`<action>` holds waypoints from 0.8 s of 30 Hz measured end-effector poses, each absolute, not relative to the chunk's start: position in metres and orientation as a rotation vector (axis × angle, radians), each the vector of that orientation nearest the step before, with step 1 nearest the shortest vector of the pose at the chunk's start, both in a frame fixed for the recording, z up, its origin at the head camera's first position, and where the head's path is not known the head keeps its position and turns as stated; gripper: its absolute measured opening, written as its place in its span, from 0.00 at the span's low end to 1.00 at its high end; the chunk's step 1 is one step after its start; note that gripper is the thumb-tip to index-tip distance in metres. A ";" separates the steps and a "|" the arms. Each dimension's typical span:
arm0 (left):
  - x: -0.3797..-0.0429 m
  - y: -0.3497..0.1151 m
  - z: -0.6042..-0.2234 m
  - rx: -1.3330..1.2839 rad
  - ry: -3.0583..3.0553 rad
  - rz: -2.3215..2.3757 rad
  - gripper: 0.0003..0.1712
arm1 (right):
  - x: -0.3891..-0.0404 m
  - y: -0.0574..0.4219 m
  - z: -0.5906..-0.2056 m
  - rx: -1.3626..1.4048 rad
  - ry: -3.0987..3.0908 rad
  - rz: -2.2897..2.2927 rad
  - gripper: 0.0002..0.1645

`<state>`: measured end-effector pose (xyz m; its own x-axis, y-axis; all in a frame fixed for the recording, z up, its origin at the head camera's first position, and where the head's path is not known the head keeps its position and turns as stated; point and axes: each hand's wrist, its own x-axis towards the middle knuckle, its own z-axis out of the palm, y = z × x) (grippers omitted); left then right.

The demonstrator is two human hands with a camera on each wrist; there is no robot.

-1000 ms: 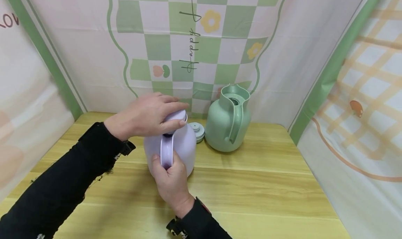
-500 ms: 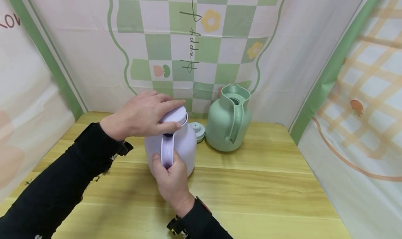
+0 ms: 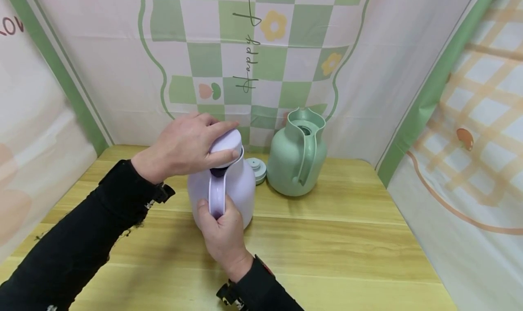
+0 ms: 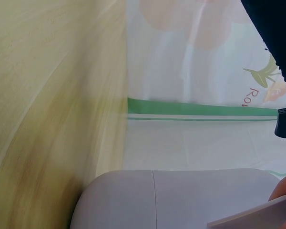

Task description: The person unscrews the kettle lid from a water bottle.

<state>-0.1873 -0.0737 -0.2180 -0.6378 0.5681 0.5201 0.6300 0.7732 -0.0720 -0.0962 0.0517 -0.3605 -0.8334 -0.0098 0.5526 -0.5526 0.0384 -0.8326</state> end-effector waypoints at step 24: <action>-0.187 -0.095 -0.207 -0.557 -2.477 -0.775 0.39 | -0.097 0.051 -0.362 0.492 -1.956 1.841 0.10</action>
<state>-0.1866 -0.0949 -0.2065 -0.8007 0.2323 0.5522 0.5056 0.7564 0.4150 -0.0967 0.0513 -0.3619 -0.8546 0.0223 0.5188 -0.5165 0.0664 -0.8537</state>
